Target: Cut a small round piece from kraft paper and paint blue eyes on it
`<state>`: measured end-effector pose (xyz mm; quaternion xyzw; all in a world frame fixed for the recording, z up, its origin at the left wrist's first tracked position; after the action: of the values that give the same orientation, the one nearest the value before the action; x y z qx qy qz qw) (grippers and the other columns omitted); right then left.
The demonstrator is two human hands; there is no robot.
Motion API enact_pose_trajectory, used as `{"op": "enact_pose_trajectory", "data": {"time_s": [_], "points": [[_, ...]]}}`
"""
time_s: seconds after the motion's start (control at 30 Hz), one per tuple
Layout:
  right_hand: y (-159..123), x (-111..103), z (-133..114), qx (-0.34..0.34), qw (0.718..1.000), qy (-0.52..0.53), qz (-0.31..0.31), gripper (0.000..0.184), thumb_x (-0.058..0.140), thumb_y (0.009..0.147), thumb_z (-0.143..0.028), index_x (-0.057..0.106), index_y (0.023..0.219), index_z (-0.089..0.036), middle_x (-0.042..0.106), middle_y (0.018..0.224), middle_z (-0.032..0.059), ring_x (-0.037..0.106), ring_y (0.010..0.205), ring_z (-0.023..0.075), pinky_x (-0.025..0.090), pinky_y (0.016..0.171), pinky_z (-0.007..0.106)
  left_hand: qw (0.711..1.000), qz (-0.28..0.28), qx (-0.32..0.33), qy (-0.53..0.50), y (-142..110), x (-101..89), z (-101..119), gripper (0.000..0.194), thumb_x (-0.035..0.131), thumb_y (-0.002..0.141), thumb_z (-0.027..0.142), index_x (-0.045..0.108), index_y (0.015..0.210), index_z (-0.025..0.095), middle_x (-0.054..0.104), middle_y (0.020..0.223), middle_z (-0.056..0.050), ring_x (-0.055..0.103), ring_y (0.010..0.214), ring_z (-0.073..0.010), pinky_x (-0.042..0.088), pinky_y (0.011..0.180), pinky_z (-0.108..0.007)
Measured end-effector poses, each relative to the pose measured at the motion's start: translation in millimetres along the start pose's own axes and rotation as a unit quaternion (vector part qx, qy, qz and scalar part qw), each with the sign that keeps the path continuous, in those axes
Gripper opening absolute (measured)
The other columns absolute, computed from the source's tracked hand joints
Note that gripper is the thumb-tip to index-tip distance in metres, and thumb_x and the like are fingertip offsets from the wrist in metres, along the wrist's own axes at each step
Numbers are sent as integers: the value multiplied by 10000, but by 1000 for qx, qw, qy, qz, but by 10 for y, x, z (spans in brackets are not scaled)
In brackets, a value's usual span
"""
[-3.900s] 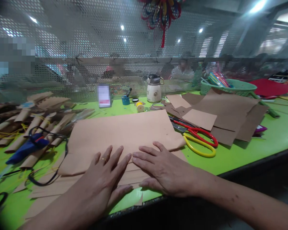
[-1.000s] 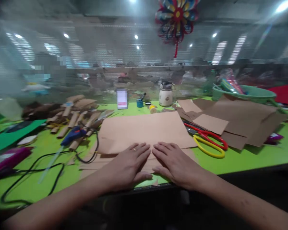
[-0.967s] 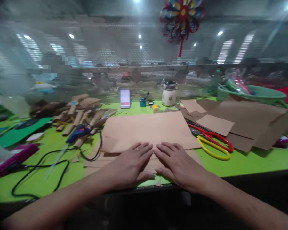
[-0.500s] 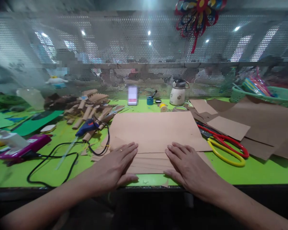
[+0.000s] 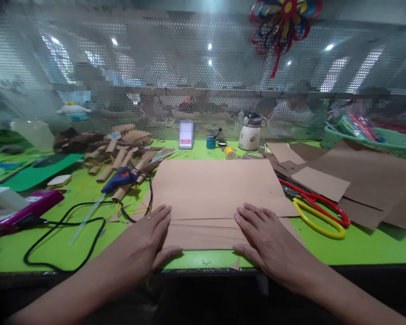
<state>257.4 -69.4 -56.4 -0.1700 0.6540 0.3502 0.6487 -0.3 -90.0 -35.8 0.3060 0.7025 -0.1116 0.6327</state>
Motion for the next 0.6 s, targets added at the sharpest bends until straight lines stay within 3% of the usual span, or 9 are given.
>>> {"op": "enact_pose_trajectory", "data": {"time_s": [0.1, 0.33, 0.5, 0.6], "points": [[0, 4, -23, 3, 1000, -6, -2, 556, 456, 994, -475, 553, 1380, -86, 543, 1454, 178, 477, 1356, 350, 465, 1042, 581, 999, 21, -19, 26, -23, 36, -44, 723, 441, 958, 559, 603, 1175, -111, 592, 1234, -368, 594, 1168, -465, 514, 968, -584], [-44, -42, 86, 86, 996, 20, 32, 562, 416, 1007, -452, 591, 1306, -9, 555, 1412, 252, 532, 1303, 351, 485, 1038, 553, 999, 29, -24, 39, -25, 44, -69, 625, 402, 965, 575, 687, 1001, 21, 651, 1072, -270, 651, 1019, -387, 563, 863, -532], [13, -178, 382, 55, 997, 57, -21, 302, 467, 994, -308, 697, 1092, -139, 667, 1244, 178, 576, 1204, 308, 479, 1007, 494, 1000, 15, -9, 22, 157, -12, -121, 388, 425, 974, 336, 653, 741, 125, 613, 757, -143, 628, 686, -300, 540, 631, -472], [76, -299, 550, 37, 997, 55, -40, 239, 470, 970, -209, 688, 1060, -166, 673, 1190, 150, 589, 1143, 277, 473, 975, 440, 1000, 5, 21, 0, 359, -43, -141, 285, 421, 903, 134, 618, 698, 152, 598, 722, -111, 593, 663, -252, 503, 651, -408]]}}
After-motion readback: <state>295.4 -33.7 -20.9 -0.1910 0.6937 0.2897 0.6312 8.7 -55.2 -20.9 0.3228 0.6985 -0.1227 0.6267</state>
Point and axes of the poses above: each hand's wrist, its own y-axis towards the middle knuckle, its own x-axis out of the palm, z = x × y, the point moved 6 cm from there along y, towards the middle knuckle
